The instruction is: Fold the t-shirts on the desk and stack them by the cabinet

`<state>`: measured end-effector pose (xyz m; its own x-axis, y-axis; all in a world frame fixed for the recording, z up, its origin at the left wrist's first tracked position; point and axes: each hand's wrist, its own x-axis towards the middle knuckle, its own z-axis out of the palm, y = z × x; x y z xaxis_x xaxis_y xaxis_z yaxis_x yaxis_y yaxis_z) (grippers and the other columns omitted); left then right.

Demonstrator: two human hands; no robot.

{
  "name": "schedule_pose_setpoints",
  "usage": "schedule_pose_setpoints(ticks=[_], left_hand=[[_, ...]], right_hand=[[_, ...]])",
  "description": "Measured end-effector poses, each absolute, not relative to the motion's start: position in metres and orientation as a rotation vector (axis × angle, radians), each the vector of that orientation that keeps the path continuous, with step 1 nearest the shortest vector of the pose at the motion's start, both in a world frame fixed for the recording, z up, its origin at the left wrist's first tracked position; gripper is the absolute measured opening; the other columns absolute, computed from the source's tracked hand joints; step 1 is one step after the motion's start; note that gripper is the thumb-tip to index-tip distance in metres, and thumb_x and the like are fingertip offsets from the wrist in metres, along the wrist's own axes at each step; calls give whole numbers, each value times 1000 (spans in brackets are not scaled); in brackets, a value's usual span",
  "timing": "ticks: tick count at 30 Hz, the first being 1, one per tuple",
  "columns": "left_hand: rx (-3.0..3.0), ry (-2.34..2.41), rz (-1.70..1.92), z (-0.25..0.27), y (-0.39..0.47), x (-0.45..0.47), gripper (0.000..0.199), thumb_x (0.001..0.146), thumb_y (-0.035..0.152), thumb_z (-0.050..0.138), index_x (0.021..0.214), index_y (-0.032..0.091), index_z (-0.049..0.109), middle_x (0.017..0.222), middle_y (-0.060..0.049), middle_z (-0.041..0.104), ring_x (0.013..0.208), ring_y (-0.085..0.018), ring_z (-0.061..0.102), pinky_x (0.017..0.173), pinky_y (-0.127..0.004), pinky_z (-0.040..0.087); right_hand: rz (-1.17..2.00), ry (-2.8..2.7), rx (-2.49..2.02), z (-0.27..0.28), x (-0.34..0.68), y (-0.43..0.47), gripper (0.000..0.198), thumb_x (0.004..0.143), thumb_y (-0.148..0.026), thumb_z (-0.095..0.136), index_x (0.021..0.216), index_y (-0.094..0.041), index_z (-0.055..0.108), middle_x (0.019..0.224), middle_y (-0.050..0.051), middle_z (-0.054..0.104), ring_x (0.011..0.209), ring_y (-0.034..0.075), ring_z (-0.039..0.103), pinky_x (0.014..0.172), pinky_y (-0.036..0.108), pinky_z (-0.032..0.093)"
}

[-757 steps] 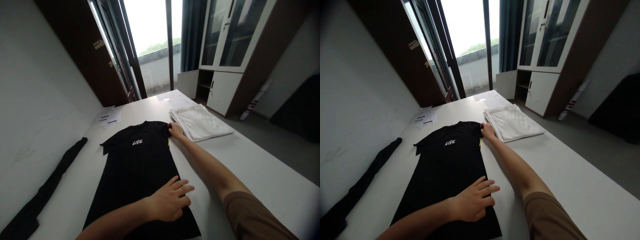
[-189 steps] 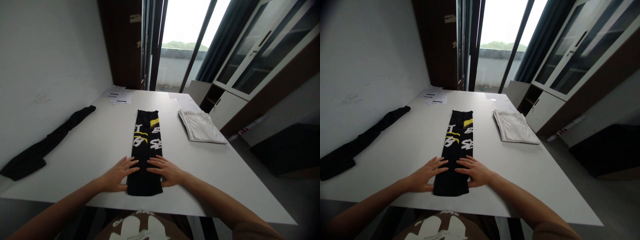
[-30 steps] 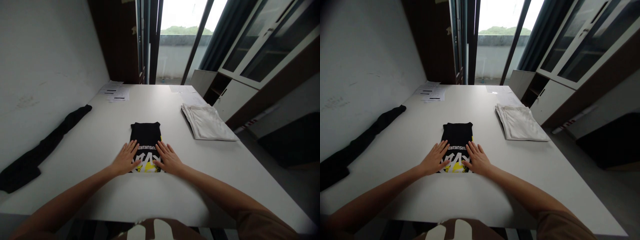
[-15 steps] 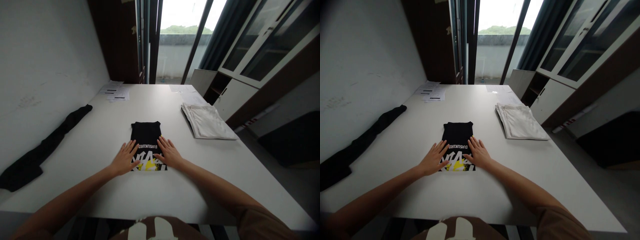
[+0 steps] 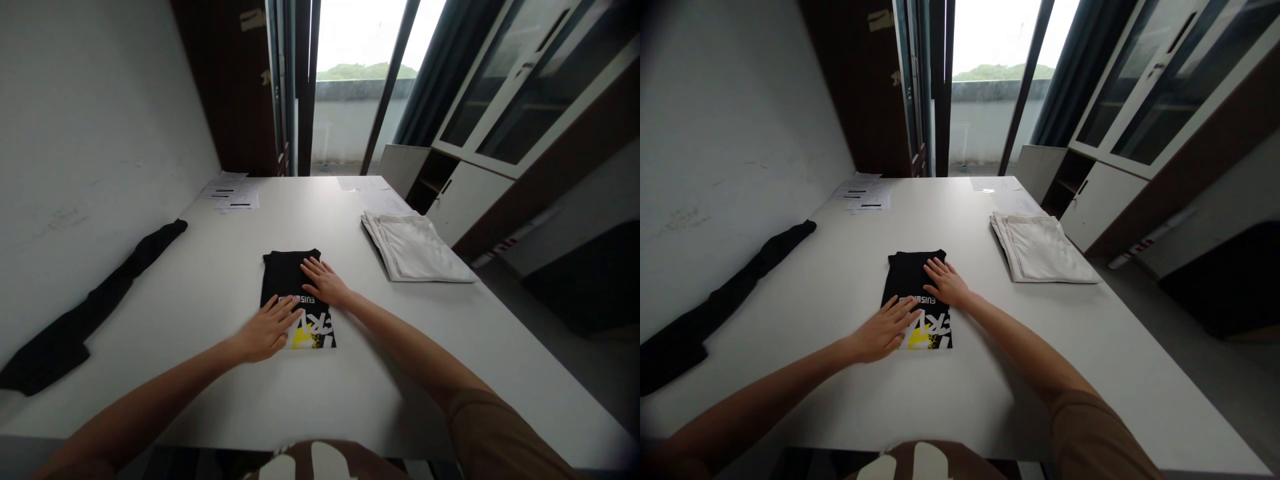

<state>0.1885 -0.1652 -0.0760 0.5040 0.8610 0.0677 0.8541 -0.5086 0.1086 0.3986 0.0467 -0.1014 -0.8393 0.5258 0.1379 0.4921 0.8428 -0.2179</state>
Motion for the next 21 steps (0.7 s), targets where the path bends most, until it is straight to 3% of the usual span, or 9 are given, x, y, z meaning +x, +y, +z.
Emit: schedule_pose_setpoints(ticks=[5, 8, 12, 17, 21], left_hand=[[2678, 1398, 205, -79, -161, 196, 73, 97, 24, 46, 164, 28, 17, 171, -4, 11, 158, -26, 7, 128, -50, 8], [2670, 1373, 210, -78, -162, 193, 68, 103, 40, 45, 164, 29, 17, 171, -5, 12, 158, -27, 7, 128, -52, 8], [2653, 1358, 191, -73, -163, 193, 70, 103, 54, 44, 164, 31, 18, 170, -5, 16, 158, -28, 8, 128, -53, 7], [2676, 1248, 155, -70, -162, 198, 67, 105, 45, 41, 164, 25, 16, 169, -7, 21, 157, -25, 14, 128, -49, 4], [2706, 1146, 136, -73, -164, 204, 64, 103, 27, 42, 163, 22, 19, 168, -7, 25, 156, -21, 18, 129, -45, 5]], right_hand=[[293, -2838, -965, -102, 381, 71, 73, 103, -63, 32, 162, -20, 29, 168, 8, 19, 156, 26, 13, 127, 50, 12], [242, -2790, -1012, -101, 376, 82, 75, 103, -63, 32, 162, -17, 30, 168, 10, 18, 156, 28, 10, 127, 50, 9], [267, -2863, -765, -102, 372, 85, 71, 103, -64, 31, 162, -25, 29, 168, 4, 19, 157, 25, 11, 128, 46, 6], [222, -2797, -977, -99, 360, 82, 70, 103, -60, 36, 161, -21, 33, 167, 8, 22, 156, 29, 13, 127, 51, 6], [278, -2939, -410, -96, 341, 74, 59, 106, -55, 35, 160, -32, 34, 167, -2, 23, 156, 23, 15, 128, 45, 8]])
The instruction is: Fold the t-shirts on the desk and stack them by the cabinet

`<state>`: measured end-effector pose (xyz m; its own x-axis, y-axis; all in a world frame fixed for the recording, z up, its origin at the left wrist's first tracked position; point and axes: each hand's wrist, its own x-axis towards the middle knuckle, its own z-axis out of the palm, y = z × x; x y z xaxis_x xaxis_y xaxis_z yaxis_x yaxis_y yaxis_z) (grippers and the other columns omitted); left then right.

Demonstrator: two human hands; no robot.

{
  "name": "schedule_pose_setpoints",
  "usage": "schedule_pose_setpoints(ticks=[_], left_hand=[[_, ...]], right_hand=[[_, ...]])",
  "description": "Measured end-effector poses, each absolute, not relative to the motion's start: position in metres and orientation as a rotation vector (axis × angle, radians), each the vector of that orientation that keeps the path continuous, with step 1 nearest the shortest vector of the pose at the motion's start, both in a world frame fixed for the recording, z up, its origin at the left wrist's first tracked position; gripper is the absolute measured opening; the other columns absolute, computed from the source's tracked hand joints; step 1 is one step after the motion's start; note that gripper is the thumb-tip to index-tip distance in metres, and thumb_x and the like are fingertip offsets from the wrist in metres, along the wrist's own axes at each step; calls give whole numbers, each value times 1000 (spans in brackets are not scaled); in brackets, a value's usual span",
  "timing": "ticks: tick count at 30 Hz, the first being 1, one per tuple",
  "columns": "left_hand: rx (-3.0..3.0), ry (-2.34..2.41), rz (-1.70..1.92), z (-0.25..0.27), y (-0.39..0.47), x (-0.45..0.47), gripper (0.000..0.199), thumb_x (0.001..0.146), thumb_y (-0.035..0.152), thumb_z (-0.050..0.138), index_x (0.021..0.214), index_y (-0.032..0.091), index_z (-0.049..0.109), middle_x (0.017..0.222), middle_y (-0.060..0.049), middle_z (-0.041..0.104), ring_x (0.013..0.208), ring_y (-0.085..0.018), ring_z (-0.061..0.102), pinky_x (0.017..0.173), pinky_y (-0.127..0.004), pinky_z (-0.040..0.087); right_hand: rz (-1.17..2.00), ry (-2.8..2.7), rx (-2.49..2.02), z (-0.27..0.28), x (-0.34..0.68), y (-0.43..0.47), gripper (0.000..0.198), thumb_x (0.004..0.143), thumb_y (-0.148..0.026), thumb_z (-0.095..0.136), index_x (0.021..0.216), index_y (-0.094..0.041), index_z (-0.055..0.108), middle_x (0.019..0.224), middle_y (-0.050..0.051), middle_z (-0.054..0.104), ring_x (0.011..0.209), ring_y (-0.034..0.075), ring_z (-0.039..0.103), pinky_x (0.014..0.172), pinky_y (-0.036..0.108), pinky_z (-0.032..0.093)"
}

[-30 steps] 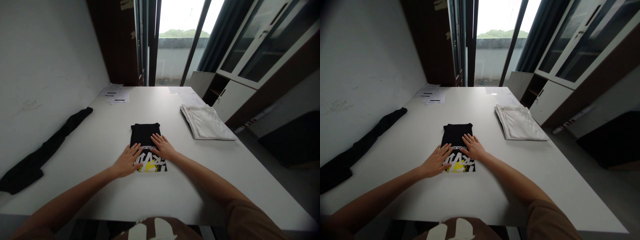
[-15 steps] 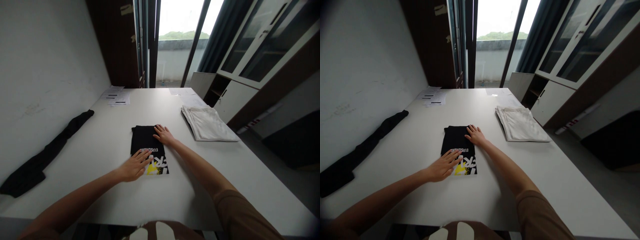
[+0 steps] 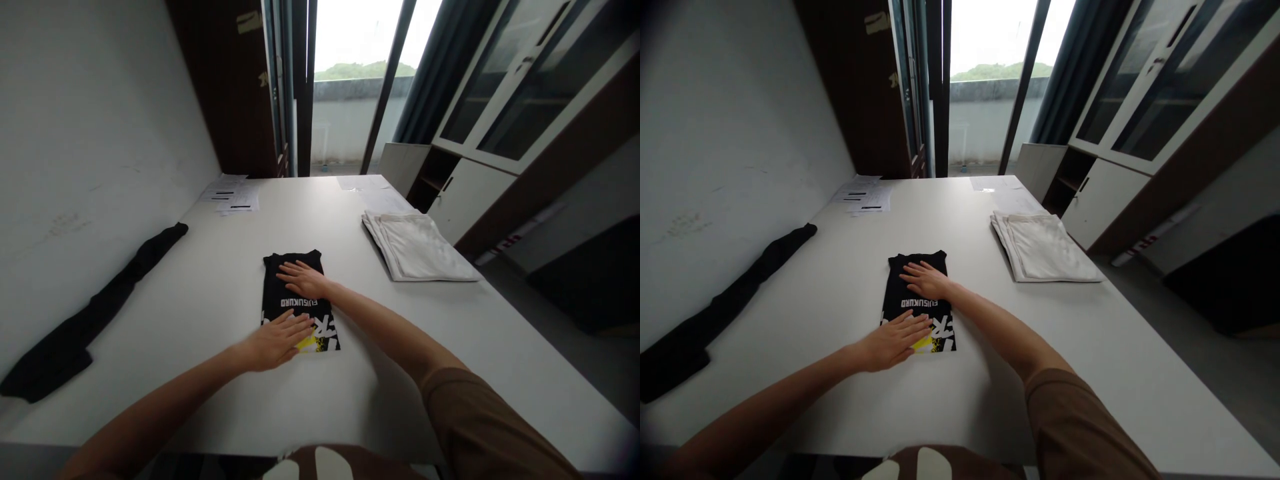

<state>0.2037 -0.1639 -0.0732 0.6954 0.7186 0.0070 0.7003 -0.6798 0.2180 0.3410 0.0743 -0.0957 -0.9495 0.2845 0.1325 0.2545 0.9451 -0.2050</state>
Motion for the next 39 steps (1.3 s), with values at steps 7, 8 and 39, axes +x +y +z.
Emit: schedule_pose_setpoints(ticks=[7, 8, 39], left_hand=[[2698, 1113, 109, -75, -168, 208, 72, 97, 15, 45, 164, 25, 17, 167, -2, 28, 157, -20, 15, 128, -45, 0], [2691, 1106, 120, -74, -168, 207, 72, 99, 18, 46, 164, 25, 17, 167, -2, 28, 157, -20, 14, 128, -45, 0], [2050, 2318, 670, -100, -121, 135, 48, 96, 33, 56, 142, 19, 55, 139, -13, 60, 129, -30, 52, 112, -46, 40]], right_hand=[[306, -2921, -368, -86, 320, 80, 57, 105, -49, 44, 157, -26, 41, 166, 7, 27, 155, 28, 17, 126, 50, 12], [323, -2922, -244, -86, 316, 76, 57, 104, -50, 47, 156, -29, 42, 166, 5, 28, 155, 27, 18, 126, 50, 12], [324, -2527, -1196, -84, 395, 17, 38, 99, -38, 56, 133, -23, 63, 128, 15, 62, 120, 29, 54, 101, 40, 42]])
